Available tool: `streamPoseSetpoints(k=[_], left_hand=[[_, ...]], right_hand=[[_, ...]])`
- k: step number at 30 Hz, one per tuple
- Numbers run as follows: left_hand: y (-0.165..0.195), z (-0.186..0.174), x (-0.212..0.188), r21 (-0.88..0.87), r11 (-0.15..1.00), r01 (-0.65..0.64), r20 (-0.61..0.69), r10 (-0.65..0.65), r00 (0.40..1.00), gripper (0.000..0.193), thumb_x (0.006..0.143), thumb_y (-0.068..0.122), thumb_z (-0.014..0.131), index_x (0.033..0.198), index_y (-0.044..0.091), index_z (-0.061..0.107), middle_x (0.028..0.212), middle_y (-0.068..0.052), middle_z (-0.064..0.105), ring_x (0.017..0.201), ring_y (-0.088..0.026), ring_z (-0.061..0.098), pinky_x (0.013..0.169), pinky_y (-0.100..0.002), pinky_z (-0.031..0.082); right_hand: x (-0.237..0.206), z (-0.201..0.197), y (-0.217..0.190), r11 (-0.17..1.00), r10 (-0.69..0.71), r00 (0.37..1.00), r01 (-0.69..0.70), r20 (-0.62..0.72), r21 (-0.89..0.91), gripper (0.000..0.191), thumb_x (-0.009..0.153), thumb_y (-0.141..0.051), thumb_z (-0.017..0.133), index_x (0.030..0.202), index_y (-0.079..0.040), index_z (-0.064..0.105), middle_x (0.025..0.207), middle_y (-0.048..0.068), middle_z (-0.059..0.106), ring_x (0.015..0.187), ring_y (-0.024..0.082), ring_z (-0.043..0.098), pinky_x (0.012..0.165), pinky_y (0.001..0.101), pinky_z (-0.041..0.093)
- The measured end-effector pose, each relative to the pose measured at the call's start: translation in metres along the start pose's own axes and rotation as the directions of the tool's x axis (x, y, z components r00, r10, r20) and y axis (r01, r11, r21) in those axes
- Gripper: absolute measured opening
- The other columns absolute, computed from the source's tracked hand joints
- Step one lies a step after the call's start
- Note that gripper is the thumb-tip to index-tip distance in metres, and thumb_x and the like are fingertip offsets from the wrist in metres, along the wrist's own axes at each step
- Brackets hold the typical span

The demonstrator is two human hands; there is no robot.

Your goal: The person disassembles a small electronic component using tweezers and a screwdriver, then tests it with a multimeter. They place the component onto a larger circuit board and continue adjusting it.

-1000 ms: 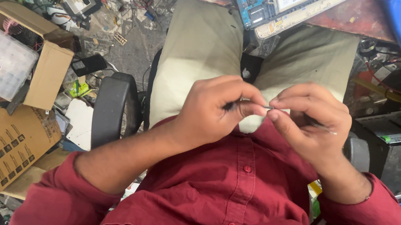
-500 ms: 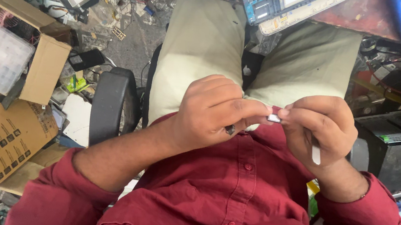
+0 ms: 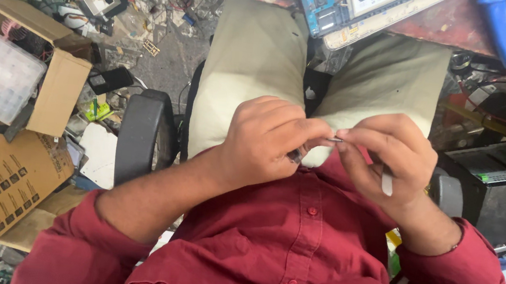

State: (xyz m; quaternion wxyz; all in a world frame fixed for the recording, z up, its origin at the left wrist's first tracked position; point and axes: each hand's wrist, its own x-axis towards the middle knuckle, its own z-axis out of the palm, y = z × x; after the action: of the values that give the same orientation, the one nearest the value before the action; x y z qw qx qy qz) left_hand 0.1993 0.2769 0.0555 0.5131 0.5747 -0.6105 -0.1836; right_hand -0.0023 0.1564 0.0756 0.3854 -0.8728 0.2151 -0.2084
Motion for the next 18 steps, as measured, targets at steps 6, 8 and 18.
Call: streamPoseSetpoints(k=[6,8,18], left_hand=[[0.007,0.008,0.01,-0.066,0.956,0.285,-0.046,-0.289,0.956,0.035,0.089,0.025,0.081,0.117,0.01,0.066,0.091,-0.008,0.064,0.066,-0.021,0.06,0.062,-0.034,0.049],[0.008,0.007,0.013,-0.088,0.915,0.393,-0.047,-0.398,0.916,0.042,0.091,0.022,0.075,0.128,0.007,0.062,0.096,-0.011,0.062,0.069,-0.021,0.059,0.064,-0.033,0.05],[0.023,0.0,0.025,0.137,0.857,0.497,0.164,-0.514,0.842,0.066,0.101,0.016,0.059,0.159,-0.001,0.032,0.099,-0.017,0.051,0.079,-0.028,0.056,0.072,-0.036,0.049]], right_hand=[[-0.001,0.003,0.022,0.961,0.257,0.965,-0.249,-0.058,0.123,0.011,0.098,0.002,0.075,0.104,-0.003,0.068,0.101,0.005,0.065,0.069,0.006,0.052,0.061,0.0219,0.04],[0.003,0.0,0.038,0.95,0.29,0.953,-0.275,-0.092,0.146,0.007,0.102,0.0,0.075,0.107,-0.002,0.07,0.101,0.004,0.065,0.083,0.009,0.055,0.071,0.0241,0.043],[0.025,-0.034,0.078,0.954,0.214,0.877,-0.283,-0.43,-0.103,0.01,0.105,-0.007,0.08,0.114,-0.002,0.079,0.096,0.008,0.077,0.074,0.011,0.066,0.062,0.0248,0.048]])
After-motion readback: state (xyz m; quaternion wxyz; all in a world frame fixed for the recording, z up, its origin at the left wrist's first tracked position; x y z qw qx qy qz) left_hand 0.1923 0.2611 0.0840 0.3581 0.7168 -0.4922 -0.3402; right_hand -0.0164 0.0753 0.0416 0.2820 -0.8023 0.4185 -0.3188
